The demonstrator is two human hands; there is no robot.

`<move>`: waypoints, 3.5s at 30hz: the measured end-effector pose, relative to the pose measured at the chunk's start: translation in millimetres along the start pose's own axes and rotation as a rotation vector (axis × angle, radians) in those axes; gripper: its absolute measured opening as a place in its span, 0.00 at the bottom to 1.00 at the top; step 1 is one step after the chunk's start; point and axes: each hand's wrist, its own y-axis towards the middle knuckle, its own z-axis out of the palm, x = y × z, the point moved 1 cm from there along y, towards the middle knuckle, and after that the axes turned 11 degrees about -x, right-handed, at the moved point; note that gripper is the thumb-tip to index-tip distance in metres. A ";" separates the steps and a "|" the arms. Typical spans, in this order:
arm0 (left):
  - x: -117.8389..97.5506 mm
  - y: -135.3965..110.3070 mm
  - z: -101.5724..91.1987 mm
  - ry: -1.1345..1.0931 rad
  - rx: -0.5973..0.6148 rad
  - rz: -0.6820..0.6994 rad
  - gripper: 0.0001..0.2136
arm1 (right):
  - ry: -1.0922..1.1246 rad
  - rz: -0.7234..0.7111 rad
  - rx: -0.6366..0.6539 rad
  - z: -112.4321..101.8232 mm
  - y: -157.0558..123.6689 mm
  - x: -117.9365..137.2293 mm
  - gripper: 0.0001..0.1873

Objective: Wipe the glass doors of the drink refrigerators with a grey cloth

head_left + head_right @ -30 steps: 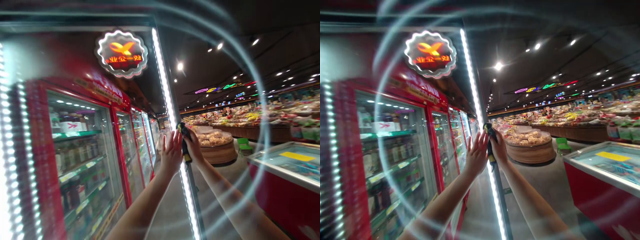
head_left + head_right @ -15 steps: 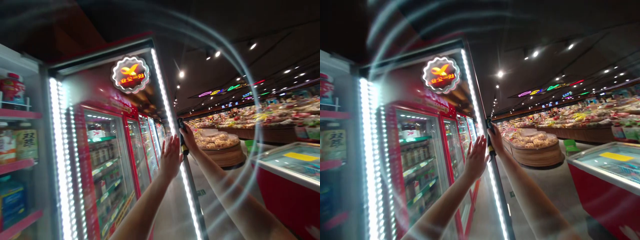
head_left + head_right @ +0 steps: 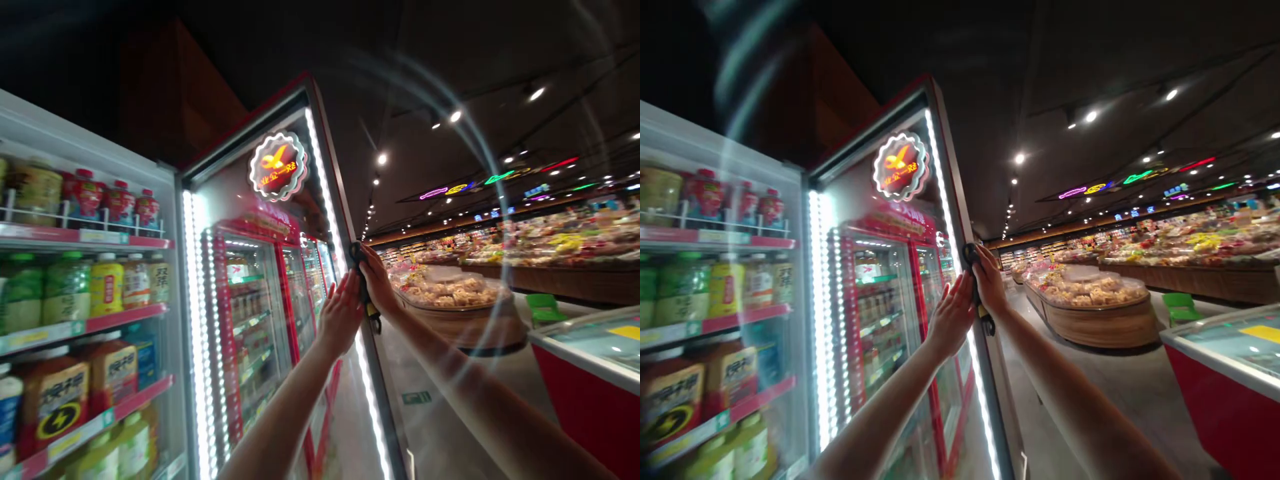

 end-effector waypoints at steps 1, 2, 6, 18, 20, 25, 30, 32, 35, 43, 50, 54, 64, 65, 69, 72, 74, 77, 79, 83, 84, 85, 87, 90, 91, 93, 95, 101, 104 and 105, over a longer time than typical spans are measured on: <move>0.0 0.9 -8.8 0.001 -0.013 0.003 0.37 | -0.012 -0.021 -0.012 6.2 10.9 4.7 0.23; 0.2 3.2 -17.1 0.003 -0.029 0.002 0.37 | -0.026 -0.043 -0.022 13.3 24.5 9.3 0.22; 2.6 29.4 -42.6 0.013 -0.108 -0.096 0.38 | 0.002 -0.113 0.004 52.3 100.5 34.3 0.18; 3.0 58.3 -87.4 0.133 -0.140 -0.208 0.36 | 0.154 -0.284 0.239 64.1 123.9 90.5 0.23; -1.6 52.6 -90.0 0.123 -0.122 -0.208 0.36 | 0.157 -0.254 0.296 38.3 88.7 88.0 0.23; -26.7 6.6 -94.1 0.090 -0.002 -0.197 0.35 | 0.139 -0.159 0.424 -29.3 4.3 81.5 0.26; -63.2 -62.7 -97.2 0.127 0.134 -0.162 0.37 | -0.015 -0.073 0.554 -85.5 -71.5 81.5 0.29; -77.2 -83.5 -97.7 0.150 0.170 -0.169 0.37 | -0.072 -0.044 0.554 -99.9 -100.1 84.2 0.30; -96.6 -104.2 -100.8 0.187 0.239 -0.175 0.38 | -0.116 0.014 0.508 -115.9 -145.2 88.3 0.31; -140.5 -128.9 -129.0 0.312 0.647 -0.089 0.41 | -0.061 0.159 0.508 -180.8 -255.0 87.6 0.28; -146.8 -85.7 -134.3 0.377 0.518 -0.053 0.34 | -0.021 0.248 0.192 -150.7 -171.6 74.9 0.24; -137.0 -50.9 -129.0 0.365 0.467 -0.104 0.33 | 0.172 0.307 0.236 -107.6 -131.7 72.3 0.23; -124.3 -56.2 -174.5 0.532 0.428 -0.115 0.31 | 0.378 0.564 0.233 -100.4 -198.3 117.2 0.18; -122.7 -57.1 -182.1 0.542 0.430 -0.113 0.31 | 0.407 0.573 0.226 -93.7 -194.1 123.6 0.17; -111.7 -57.9 -215.9 0.566 0.449 -0.155 0.32 | 0.552 0.616 0.214 -64.9 -179.6 153.3 0.17; -100.9 -59.4 -244.8 0.602 0.479 -0.179 0.32 | 0.688 0.727 0.227 -49.5 -187.2 177.0 0.18; -93.8 -62.2 -263.7 0.630 0.502 -0.180 0.31 | 0.761 0.873 0.249 -37.8 -196.1 192.0 0.19; -83.5 -69.2 -289.5 0.700 0.503 -0.205 0.30 | 0.867 1.100 0.339 -12.2 -206.0 215.9 0.21; -76.1 -75.5 -305.7 0.755 0.487 -0.228 0.28 | 0.948 1.210 0.397 8.4 -210.9 234.1 0.22; -54.6 -87.6 -340.4 0.816 0.479 -0.236 0.27 | 1.108 1.364 0.498 50.2 -227.0 273.8 0.23; -47.3 -89.8 -350.0 0.824 0.481 -0.236 0.27 | 1.147 1.389 0.528 60.8 -232.7 283.7 0.23; -39.2 -91.8 -359.8 0.829 0.485 -0.241 0.27 | 1.181 1.408 0.558 71.6 -239.0 293.3 0.23; -21.1 -95.5 -379.6 0.827 0.505 -0.256 0.27 | 1.226 1.426 0.598 94.6 -252.6 311.8 0.20; 8.7 -103.8 -408.2 0.794 0.550 -0.285 0.26 | 1.263 1.425 0.618 132.0 -273.5 337.6 0.14; 18.9 -107.9 -417.5 0.783 0.557 -0.295 0.26 | 1.277 1.421 0.617 144.8 -279.8 345.3 0.13; 39.7 -118.5 -436.2 0.761 0.557 -0.312 0.26 | 1.306 1.411 0.625 170.6 -290.0 358.2 0.12; 60.9 -130.9 -455.7 0.749 0.545 -0.331 0.26 | 1.323 1.404 0.654 196.2 -295.3 366.5 0.15; 125.4 -170.4 -510.8 0.873 0.599 -0.320 0.26 | 1.251 1.365 0.622 264.1 -288.4 367.9 0.25; 158.3 -187.9 -526.4 0.984 0.614 -0.257 0.25 | 1.217 1.326 0.594 287.9 -284.7 364.2 0.27; 169.6 -192.4 -528.9 1.014 0.614 -0.233 0.25 | 1.205 1.295 0.583 295.0 -283.8 362.4 0.28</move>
